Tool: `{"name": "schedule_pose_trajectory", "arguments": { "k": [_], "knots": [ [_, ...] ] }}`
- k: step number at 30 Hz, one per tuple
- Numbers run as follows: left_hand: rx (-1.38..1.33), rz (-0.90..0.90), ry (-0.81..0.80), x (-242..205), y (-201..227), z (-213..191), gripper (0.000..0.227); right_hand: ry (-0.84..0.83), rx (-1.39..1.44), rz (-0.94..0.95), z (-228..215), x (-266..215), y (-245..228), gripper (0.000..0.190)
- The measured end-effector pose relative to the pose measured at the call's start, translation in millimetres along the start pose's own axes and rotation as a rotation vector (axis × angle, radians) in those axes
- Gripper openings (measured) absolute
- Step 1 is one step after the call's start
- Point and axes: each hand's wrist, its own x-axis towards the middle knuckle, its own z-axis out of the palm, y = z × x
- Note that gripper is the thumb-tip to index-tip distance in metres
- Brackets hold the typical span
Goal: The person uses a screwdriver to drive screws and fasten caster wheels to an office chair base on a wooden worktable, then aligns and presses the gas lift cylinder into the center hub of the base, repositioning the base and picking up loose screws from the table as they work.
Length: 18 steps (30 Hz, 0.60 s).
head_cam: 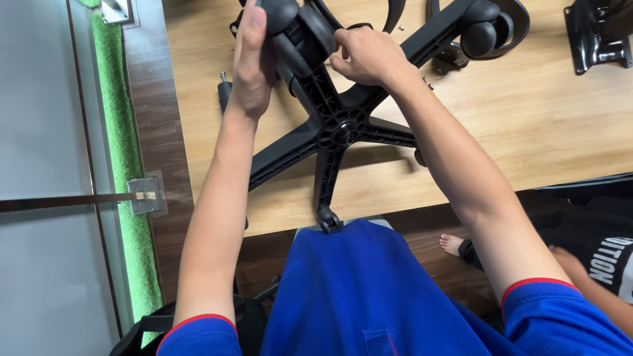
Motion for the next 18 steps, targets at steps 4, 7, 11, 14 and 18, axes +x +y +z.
{"name": "schedule_pose_trajectory", "arguments": {
  "k": [4, 7, 11, 14, 18],
  "knots": [
    [0.003, -0.066, 0.001, 1, 4, -1, 0.052, -0.011, -0.019, 0.012, 0, 1, 0, 0.032],
    [-0.028, -0.066, -0.027, 1, 3, -3, 0.051, -0.020, -0.020, 0.031, 1, 2, -1, 0.032],
    [-0.045, -0.047, -0.037, 3, 4, -2, 0.050, 0.015, -0.006, 0.008, 1, 2, 1, 0.031],
    [-0.048, -0.058, -0.044, 4, 8, 1, 0.051, 0.009, -0.025, 0.015, 4, 3, 2, 0.031],
    [-0.039, 0.000, -0.092, 7, 12, 1, 0.051, -0.025, -0.044, 0.039, 3, 3, 1, 0.031]
  ]
}}
